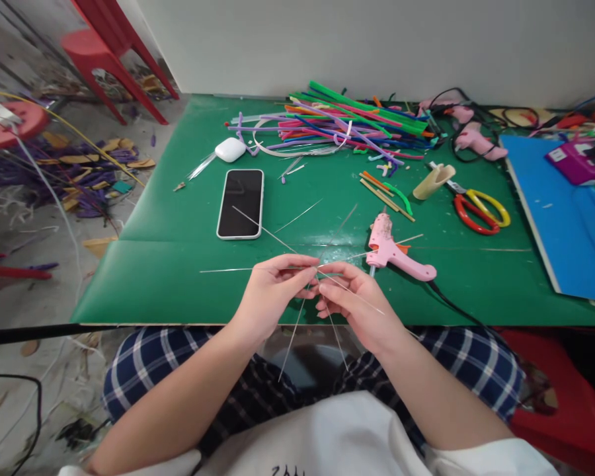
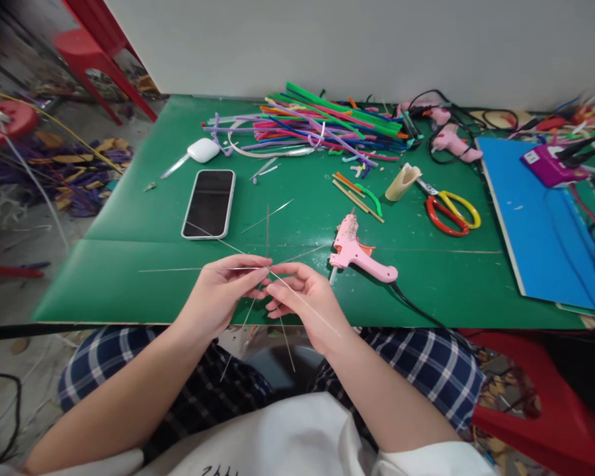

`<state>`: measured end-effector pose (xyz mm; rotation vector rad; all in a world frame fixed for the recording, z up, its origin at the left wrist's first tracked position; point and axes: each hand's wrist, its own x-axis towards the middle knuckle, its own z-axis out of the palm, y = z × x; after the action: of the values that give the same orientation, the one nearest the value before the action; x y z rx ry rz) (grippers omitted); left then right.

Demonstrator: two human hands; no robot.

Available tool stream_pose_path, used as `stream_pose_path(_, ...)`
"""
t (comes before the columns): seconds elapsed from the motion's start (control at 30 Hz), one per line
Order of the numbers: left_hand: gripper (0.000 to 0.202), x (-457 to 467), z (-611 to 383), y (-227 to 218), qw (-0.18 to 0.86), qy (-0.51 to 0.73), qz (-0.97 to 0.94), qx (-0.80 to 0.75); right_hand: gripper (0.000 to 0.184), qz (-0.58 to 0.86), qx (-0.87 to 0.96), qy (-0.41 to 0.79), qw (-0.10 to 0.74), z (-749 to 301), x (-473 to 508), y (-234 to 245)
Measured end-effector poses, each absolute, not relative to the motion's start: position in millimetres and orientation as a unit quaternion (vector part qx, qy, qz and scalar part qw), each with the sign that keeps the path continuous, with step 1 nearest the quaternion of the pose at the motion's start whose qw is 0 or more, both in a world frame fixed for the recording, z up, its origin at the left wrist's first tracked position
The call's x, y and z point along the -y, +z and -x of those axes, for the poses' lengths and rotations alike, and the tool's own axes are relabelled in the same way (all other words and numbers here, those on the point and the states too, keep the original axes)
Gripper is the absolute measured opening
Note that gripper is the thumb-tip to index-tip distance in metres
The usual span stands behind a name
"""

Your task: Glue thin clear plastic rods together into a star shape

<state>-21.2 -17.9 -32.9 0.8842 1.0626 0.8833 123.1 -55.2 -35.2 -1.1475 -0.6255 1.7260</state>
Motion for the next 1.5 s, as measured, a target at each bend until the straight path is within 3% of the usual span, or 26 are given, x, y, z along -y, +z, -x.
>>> stream_pose_path(0.63,0.022,21,18,-32,0.675,0.426,-0.397,-0.454,0.026,0.493,0.292,0.651,0.497,-122,55,-34)
stream_pose_path(0.83,0.024,21,16,-34,0.701,0.416,-0.376,-0.441,0.016,0.475,0.307,0.644,0.515,-125,57,-37)
stream_pose_path(1.0,0.016,23,13,-30,0.702,0.448,-0.33,-0.445,0.023,0.474,0.42,0.522,0.571,-120,63,-44)
stream_pose_path(1.17,0.019,27,11,-30,0.715,0.443,-0.333,-0.427,0.009,0.544,0.487,0.364,0.579,-120,64,-44)
stream_pose_path(1.5,0.041,16,28,-31,0.836,0.339,-0.345,-0.26,0.005,0.553,0.455,0.319,0.621,-137,54,-30)
